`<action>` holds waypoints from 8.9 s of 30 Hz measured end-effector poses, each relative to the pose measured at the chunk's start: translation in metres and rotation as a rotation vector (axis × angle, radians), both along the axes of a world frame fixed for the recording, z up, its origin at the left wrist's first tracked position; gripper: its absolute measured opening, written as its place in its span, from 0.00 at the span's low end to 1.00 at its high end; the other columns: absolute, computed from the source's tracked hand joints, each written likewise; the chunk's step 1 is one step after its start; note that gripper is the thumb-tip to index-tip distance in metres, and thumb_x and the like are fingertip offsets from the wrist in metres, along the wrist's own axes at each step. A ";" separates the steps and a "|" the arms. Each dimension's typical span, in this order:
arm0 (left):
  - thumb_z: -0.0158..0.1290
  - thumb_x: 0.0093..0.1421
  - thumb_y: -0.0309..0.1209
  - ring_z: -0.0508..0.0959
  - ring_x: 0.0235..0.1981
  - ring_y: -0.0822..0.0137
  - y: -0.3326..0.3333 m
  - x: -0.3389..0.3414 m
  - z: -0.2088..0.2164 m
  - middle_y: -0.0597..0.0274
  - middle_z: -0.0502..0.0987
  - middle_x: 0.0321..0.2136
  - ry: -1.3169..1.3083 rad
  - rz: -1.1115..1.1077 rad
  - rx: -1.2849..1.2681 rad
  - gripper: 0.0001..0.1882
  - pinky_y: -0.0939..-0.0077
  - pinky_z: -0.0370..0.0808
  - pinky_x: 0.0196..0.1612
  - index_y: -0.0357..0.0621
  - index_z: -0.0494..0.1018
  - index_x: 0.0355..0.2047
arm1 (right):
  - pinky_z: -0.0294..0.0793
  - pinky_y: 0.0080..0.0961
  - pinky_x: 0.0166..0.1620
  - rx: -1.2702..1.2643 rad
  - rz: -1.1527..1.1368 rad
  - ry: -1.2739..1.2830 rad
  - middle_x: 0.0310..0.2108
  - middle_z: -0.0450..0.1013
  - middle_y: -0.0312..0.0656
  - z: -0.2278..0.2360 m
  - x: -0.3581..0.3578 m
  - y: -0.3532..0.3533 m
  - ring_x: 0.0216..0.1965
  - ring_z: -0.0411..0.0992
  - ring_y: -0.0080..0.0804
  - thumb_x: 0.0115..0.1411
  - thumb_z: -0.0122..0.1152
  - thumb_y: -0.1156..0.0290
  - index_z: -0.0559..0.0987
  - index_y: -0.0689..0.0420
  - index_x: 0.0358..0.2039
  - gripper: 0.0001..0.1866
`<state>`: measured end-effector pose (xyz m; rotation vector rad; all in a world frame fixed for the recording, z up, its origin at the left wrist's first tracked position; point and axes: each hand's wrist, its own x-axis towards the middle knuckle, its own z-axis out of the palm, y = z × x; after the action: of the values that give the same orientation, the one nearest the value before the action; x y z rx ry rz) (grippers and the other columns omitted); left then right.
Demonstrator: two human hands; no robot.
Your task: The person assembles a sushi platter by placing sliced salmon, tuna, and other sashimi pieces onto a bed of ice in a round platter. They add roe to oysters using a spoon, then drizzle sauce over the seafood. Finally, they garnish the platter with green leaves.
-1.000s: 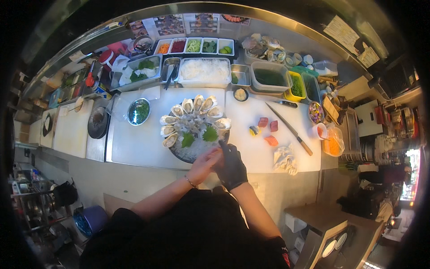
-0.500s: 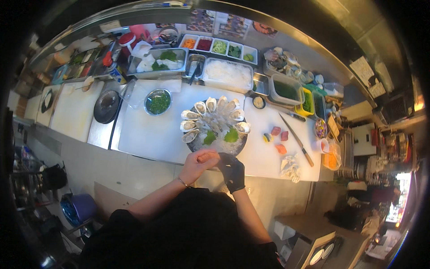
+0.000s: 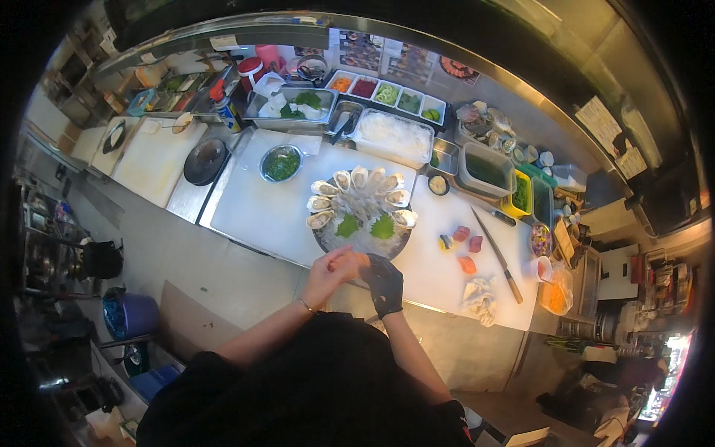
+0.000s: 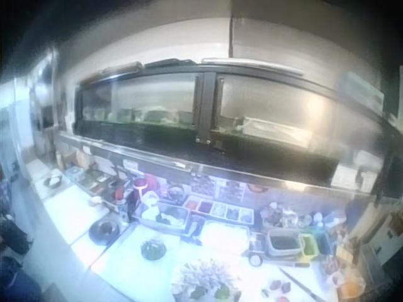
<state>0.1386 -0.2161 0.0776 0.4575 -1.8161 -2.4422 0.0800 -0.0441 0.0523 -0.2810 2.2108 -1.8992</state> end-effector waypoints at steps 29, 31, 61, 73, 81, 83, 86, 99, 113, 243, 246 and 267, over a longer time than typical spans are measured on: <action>0.51 0.75 0.27 0.76 0.64 0.63 -0.016 0.017 -0.009 0.53 0.71 0.67 0.037 -0.142 0.485 0.33 0.64 0.77 0.66 0.39 0.58 0.78 | 0.84 0.28 0.47 -0.250 -0.026 -0.288 0.46 0.84 0.41 0.002 0.002 0.000 0.44 0.82 0.28 0.63 0.73 0.76 0.83 0.64 0.56 0.20; 0.49 0.73 0.22 0.76 0.64 0.63 -0.022 0.011 -0.012 0.53 0.70 0.68 -0.005 -0.147 0.376 0.34 0.64 0.78 0.65 0.37 0.57 0.78 | 0.86 0.29 0.49 -0.203 -0.013 -0.361 0.49 0.83 0.43 -0.005 -0.005 -0.004 0.47 0.82 0.31 0.65 0.71 0.77 0.82 0.64 0.59 0.21; 0.67 0.61 0.24 0.85 0.36 0.51 -0.040 -0.038 -0.042 0.52 0.81 0.40 0.006 0.303 -0.697 0.20 0.63 0.82 0.42 0.38 0.79 0.53 | 0.80 0.34 0.39 0.392 -0.202 0.195 0.32 0.83 0.46 -0.032 -0.059 -0.078 0.32 0.82 0.35 0.63 0.70 0.75 0.83 0.61 0.39 0.06; 0.70 0.61 0.29 0.84 0.27 0.61 -0.055 -0.054 -0.035 0.53 0.83 0.29 0.050 0.294 -0.899 0.12 0.69 0.79 0.33 0.39 0.80 0.41 | 0.81 0.37 0.45 0.304 -0.100 0.530 0.43 0.81 0.50 -0.031 -0.054 -0.072 0.41 0.81 0.49 0.60 0.71 0.78 0.81 0.58 0.43 0.11; 0.72 0.60 0.31 0.83 0.27 0.66 -0.057 -0.046 -0.029 0.60 0.83 0.30 0.002 0.252 -0.763 0.18 0.69 0.80 0.32 0.40 0.79 0.46 | 0.80 0.43 0.47 0.321 -0.027 0.632 0.45 0.80 0.49 -0.025 -0.062 -0.064 0.45 0.80 0.52 0.62 0.68 0.75 0.80 0.58 0.45 0.11; 0.73 0.59 0.31 0.83 0.27 0.66 -0.059 -0.037 -0.028 0.60 0.83 0.30 0.057 0.253 -0.844 0.21 0.69 0.80 0.33 0.40 0.78 0.50 | 0.80 0.42 0.47 0.362 -0.031 0.530 0.45 0.80 0.49 -0.020 -0.051 -0.059 0.44 0.80 0.51 0.62 0.69 0.74 0.80 0.58 0.46 0.12; 0.73 0.58 0.31 0.83 0.27 0.65 -0.063 -0.030 -0.031 0.58 0.83 0.31 0.045 0.168 -0.880 0.24 0.69 0.81 0.34 0.41 0.77 0.53 | 0.81 0.38 0.45 0.409 -0.045 0.329 0.45 0.80 0.49 -0.019 -0.041 -0.061 0.42 0.81 0.46 0.59 0.74 0.76 0.80 0.59 0.45 0.15; 0.73 0.56 0.30 0.84 0.35 0.57 -0.068 -0.039 -0.026 0.51 0.82 0.44 0.034 0.097 -0.937 0.37 0.64 0.82 0.39 0.43 0.70 0.64 | 0.82 0.36 0.45 0.305 -0.090 0.320 0.48 0.79 0.49 -0.027 -0.052 -0.074 0.42 0.82 0.47 0.57 0.75 0.79 0.79 0.59 0.47 0.18; 0.66 0.58 0.25 0.79 0.51 0.39 -0.095 -0.079 -0.026 0.40 0.78 0.52 0.273 -0.258 -1.027 0.57 0.50 0.79 0.53 0.40 0.44 0.81 | 0.82 0.35 0.44 0.382 -0.150 0.472 0.50 0.76 0.50 -0.030 -0.054 -0.094 0.43 0.80 0.47 0.58 0.75 0.78 0.76 0.59 0.54 0.24; 0.64 0.64 0.32 0.82 0.48 0.51 0.213 -0.233 -0.029 0.49 0.82 0.45 0.311 -0.349 -1.011 0.27 0.60 0.80 0.52 0.44 0.76 0.63 | 0.80 0.34 0.48 0.609 0.165 0.274 0.39 0.75 0.46 -0.048 -0.239 0.298 0.41 0.77 0.41 0.67 0.59 0.73 0.75 0.58 0.49 0.11; 0.62 0.66 0.39 0.82 0.49 0.49 0.241 -0.287 -0.056 0.49 0.81 0.43 0.174 -0.504 -1.062 0.21 0.58 0.80 0.53 0.49 0.81 0.58 | 0.81 0.37 0.50 0.635 0.138 0.369 0.44 0.76 0.48 -0.059 -0.238 0.297 0.45 0.79 0.45 0.65 0.62 0.71 0.77 0.57 0.53 0.16; 0.63 0.70 0.32 0.81 0.49 0.68 0.263 -0.208 -0.048 0.58 0.84 0.47 -0.096 0.220 -0.201 0.28 0.72 0.76 0.57 0.37 0.72 0.67 | 0.80 0.36 0.45 0.637 0.262 0.290 0.39 0.83 0.39 -0.033 -0.272 0.252 0.42 0.81 0.38 0.59 0.68 0.64 0.87 0.50 0.41 0.10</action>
<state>-0.0690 0.0472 0.0298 0.7255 -1.9083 -2.1038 -0.1915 0.2080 0.0190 -0.7168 2.6600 -1.0016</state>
